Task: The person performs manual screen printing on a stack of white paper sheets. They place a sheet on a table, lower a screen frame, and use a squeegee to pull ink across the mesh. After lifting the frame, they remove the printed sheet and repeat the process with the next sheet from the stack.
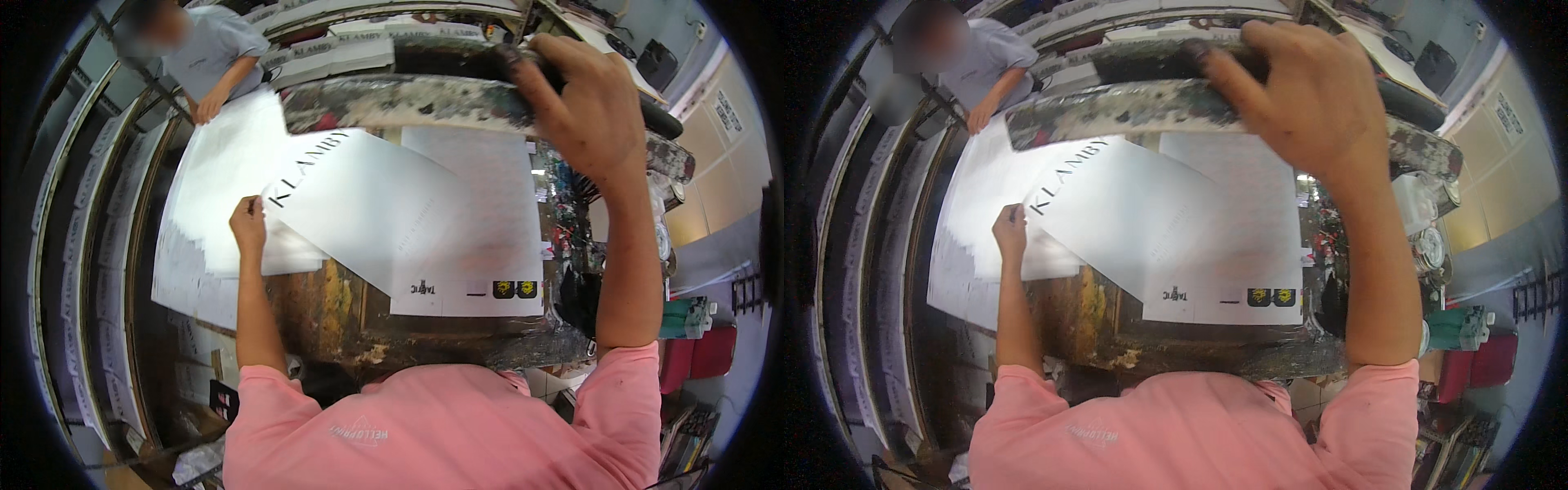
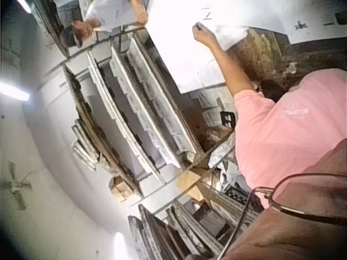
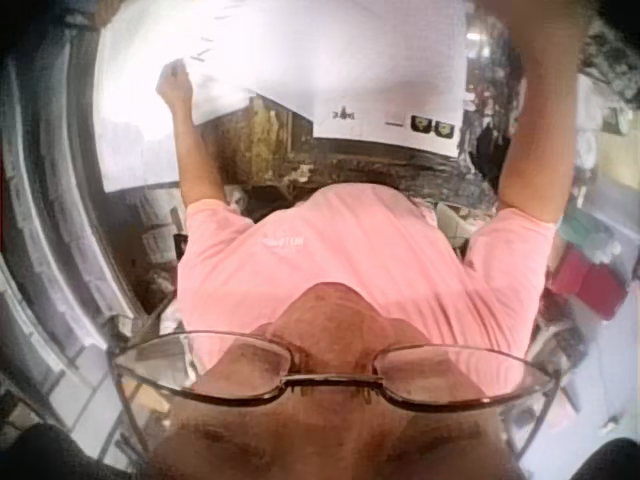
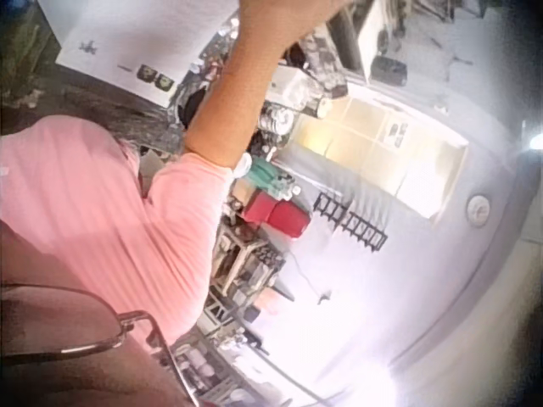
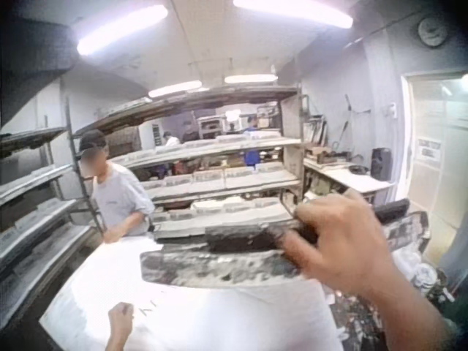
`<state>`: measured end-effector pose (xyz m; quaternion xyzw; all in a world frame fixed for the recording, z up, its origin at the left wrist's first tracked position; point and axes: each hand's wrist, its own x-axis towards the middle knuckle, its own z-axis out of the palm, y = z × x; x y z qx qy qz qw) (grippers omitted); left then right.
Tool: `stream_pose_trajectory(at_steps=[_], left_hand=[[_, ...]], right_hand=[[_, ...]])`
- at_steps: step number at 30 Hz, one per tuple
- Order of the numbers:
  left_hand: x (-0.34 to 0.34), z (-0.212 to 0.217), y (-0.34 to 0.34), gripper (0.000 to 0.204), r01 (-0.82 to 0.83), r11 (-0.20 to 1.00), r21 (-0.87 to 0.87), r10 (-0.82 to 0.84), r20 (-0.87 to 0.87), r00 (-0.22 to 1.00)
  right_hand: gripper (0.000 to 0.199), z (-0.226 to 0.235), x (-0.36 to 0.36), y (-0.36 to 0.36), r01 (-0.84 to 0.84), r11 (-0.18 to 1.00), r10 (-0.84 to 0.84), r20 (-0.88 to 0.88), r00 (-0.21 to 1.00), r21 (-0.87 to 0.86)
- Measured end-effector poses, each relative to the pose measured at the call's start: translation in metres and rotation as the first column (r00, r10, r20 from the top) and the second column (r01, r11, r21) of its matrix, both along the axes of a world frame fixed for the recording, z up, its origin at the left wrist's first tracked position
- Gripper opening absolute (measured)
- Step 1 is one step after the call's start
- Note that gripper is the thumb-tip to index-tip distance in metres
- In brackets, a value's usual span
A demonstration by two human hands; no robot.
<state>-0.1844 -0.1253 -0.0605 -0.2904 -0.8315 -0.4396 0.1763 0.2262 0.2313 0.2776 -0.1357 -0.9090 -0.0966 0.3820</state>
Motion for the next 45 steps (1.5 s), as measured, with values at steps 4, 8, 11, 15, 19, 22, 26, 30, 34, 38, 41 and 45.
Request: stream_pose_trajectory(at_steps=[4,8,11,15,19,22,26,30,34,38,41,45], left_hand=[[-0.033,0.021,-0.082,0.021,-0.238,0.965,-0.113,0.252,0.13,0.959],[-0.002,0.051,-0.068,0.04,-0.642,0.728,-0.24,0.542,-0.373,0.753],[0.072,0.034,0.002,0.079,0.209,0.861,-0.464,-0.355,-0.254,0.9],[0.159,0.023,0.077,0.122,0.311,0.436,-0.844,-0.587,-0.005,0.81],[0.246,0.033,0.128,0.133,0.583,0.385,-0.715,-0.719,0.164,0.675],[0.316,0.029,0.176,0.134,0.668,0.381,-0.639,-0.786,0.157,0.598],[0.371,0.016,0.225,0.135,0.717,0.438,-0.543,-0.833,0.056,0.551],[0.396,0.011,0.248,0.138,0.749,0.407,-0.523,-0.854,0.074,0.515],[0.404,0.014,0.257,0.138,0.756,0.375,-0.536,-0.855,0.114,0.505],[0.406,0.01,0.254,0.137,0.765,0.364,-0.53,-0.857,0.131,0.498],[0.412,0.005,0.251,0.137,0.776,0.37,-0.511,-0.862,0.122,0.491],[0.396,0.034,0.244,0.132,0.717,0.539,-0.441,-0.789,0.032,0.613]], right_hand=[[0.043,-0.006,0.002,0.006,-0.019,1.0,0.019,0.004,1.0,0.004],[0.041,-0.01,0.002,0.003,-0.045,0.997,0.048,-0.049,0.998,0.067],[0.039,0.0,-0.001,-0.002,0.067,0.998,-0.067,0.066,0.996,0.004],[0.053,0.029,-0.006,-0.003,0.068,0.981,-0.055,0.075,0.996,-0.18],[0.055,0.032,-0.007,-0.006,0.085,0.967,-0.06,0.11,0.992,-0.241],[0.06,0.019,-0.006,-0.001,0.027,0.988,-0.02,0.051,0.999,-0.153],[0.062,0.018,0.013,0.014,-0.109,0.994,0.11,0.035,0.993,-0.025],[0.063,0.019,0.029,0.014,-0.099,0.992,0.105,0.081,0.991,-0.08],[0.063,0.021,0.033,0.012,-0.086,0.99,0.098,0.109,0.989,-0.109],[0.064,0.021,0.034,0.008,-0.082,0.989,0.098,0.129,0.987,-0.123],[0.064,0.028,0.031,-0.001,-0.038,0.99,0.063,0.183,0.981,-0.137],[0.065,0.053,0.019,-0.014,0.079,0.969,-0.004,0.305,0.952,-0.235]])
